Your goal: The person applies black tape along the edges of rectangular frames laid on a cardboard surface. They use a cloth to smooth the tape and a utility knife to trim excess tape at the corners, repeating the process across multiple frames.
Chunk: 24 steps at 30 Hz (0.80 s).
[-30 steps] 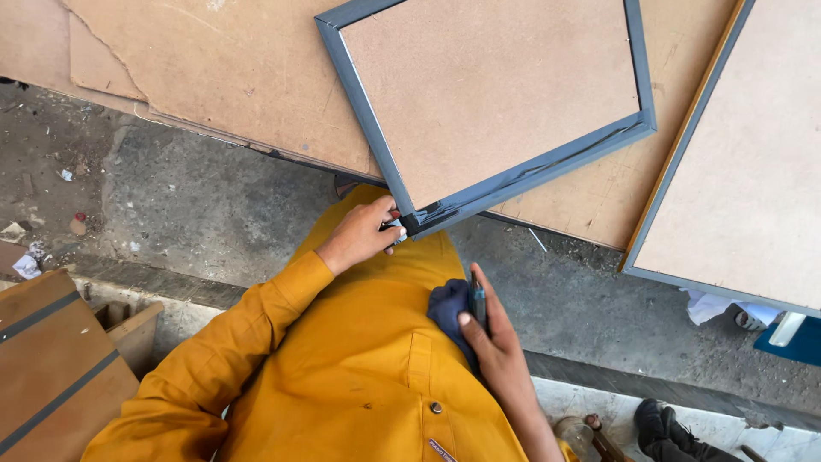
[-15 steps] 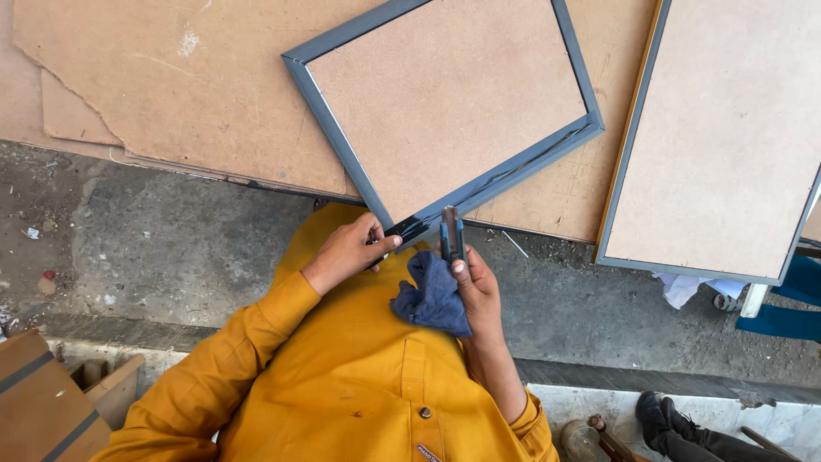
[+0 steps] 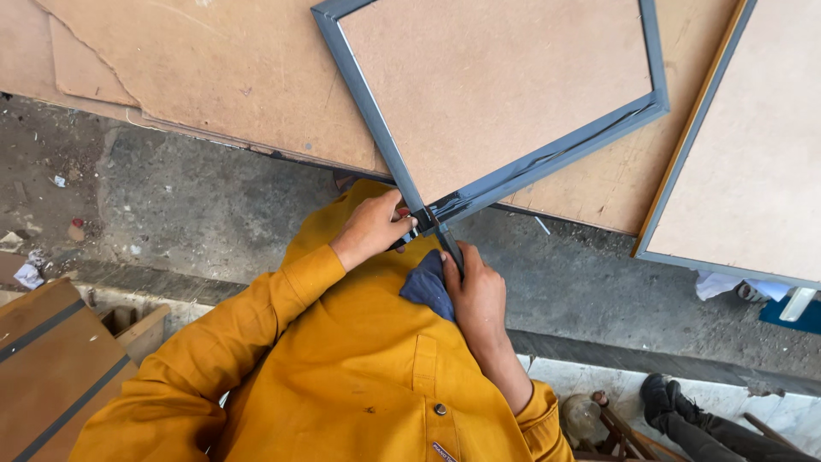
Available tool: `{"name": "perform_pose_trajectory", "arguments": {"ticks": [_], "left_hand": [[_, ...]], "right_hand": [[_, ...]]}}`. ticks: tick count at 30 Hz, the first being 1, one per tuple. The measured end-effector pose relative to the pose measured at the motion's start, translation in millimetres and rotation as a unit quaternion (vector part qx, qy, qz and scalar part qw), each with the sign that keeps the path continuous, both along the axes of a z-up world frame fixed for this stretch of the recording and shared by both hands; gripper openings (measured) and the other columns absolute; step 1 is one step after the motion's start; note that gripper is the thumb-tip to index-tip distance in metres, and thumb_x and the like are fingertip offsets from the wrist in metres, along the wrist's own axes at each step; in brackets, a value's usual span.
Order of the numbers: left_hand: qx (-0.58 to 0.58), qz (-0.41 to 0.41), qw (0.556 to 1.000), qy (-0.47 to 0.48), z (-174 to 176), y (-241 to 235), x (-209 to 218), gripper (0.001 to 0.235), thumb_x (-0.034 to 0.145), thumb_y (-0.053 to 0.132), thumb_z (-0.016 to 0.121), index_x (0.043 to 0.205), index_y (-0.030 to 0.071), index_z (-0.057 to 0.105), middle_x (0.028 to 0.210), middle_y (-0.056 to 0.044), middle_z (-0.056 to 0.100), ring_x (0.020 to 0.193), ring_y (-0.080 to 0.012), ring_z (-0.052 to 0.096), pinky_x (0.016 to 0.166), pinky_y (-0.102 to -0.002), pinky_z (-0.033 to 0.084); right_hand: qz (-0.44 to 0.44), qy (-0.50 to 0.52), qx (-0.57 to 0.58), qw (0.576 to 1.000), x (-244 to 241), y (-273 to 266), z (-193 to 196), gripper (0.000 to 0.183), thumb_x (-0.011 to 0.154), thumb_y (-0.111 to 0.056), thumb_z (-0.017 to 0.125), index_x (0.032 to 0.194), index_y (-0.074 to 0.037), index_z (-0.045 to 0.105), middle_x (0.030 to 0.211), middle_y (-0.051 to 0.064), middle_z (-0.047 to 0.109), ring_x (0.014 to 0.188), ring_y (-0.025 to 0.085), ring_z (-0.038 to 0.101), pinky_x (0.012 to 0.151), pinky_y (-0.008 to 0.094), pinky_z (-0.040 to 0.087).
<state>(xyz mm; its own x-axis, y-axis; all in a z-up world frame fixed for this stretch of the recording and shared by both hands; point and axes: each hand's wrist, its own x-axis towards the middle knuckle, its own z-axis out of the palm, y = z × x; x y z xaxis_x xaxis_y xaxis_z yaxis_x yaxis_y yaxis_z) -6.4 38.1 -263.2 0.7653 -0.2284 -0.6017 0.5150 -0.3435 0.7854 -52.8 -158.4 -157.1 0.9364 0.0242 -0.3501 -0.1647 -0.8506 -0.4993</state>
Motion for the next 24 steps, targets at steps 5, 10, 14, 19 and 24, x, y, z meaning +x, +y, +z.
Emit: {"name": "perform_pose_trajectory", "arguments": {"ticks": [5,10,14,19,24], "left_hand": [[0.006,-0.027,0.994,-0.109,0,5,8,0.028,0.086,0.014,0.072,0.109,0.001,0.062,0.087,-0.02,0.077,0.08,-0.0314,0.076,0.07,-0.04,0.059],[-0.086,0.0,0.996,0.031,6,6,7,0.026,0.09,0.008,0.063,0.112,-0.003,0.056,0.086,-0.018,0.077,0.066,-0.0239,0.078,0.057,-0.034,0.061],[-0.124,0.016,0.988,0.088,2,8,12,0.025,0.092,0.009,0.062,0.113,-0.002,0.054,0.088,-0.017,0.078,0.066,-0.0245,0.078,0.057,-0.034,0.061],[-0.159,0.026,0.986,-0.038,-11,3,2,0.031,0.088,0.005,0.071,0.119,0.001,0.065,0.098,-0.01,0.075,0.079,-0.0142,0.069,0.071,-0.028,0.057],[-0.17,0.056,0.983,-0.029,-4,-2,-9,0.037,0.086,0.006,0.068,0.123,0.003,0.065,0.102,-0.006,0.074,0.077,-0.0125,0.066,0.07,-0.029,0.056]], "right_hand": [[0.016,-0.003,-0.016,1.0,6,14,-17,0.03,0.098,-0.029,0.066,0.118,-0.007,0.065,0.088,0.023,0.072,0.077,0.044,0.07,0.065,0.051,0.055],[0.034,0.01,-0.064,0.997,-25,-1,-14,0.03,0.099,-0.028,0.065,0.12,-0.006,0.065,0.093,0.022,0.073,0.074,0.043,0.07,0.062,0.051,0.055],[0.022,0.0,-0.068,0.997,-27,-25,-1,0.028,0.098,-0.026,0.068,0.12,-0.009,0.066,0.092,0.021,0.073,0.081,0.038,0.073,0.069,0.046,0.056],[-0.263,0.077,0.343,0.898,20,-29,-42,0.029,0.085,-0.015,0.076,0.11,-0.01,0.061,0.097,-0.002,0.065,0.09,0.007,0.062,0.082,0.025,0.051],[-0.225,0.05,0.286,0.93,56,-34,-72,0.02,0.088,-0.011,0.077,0.093,-0.006,0.058,0.079,-0.001,0.054,0.073,0.009,0.048,0.067,0.027,0.041]]}}
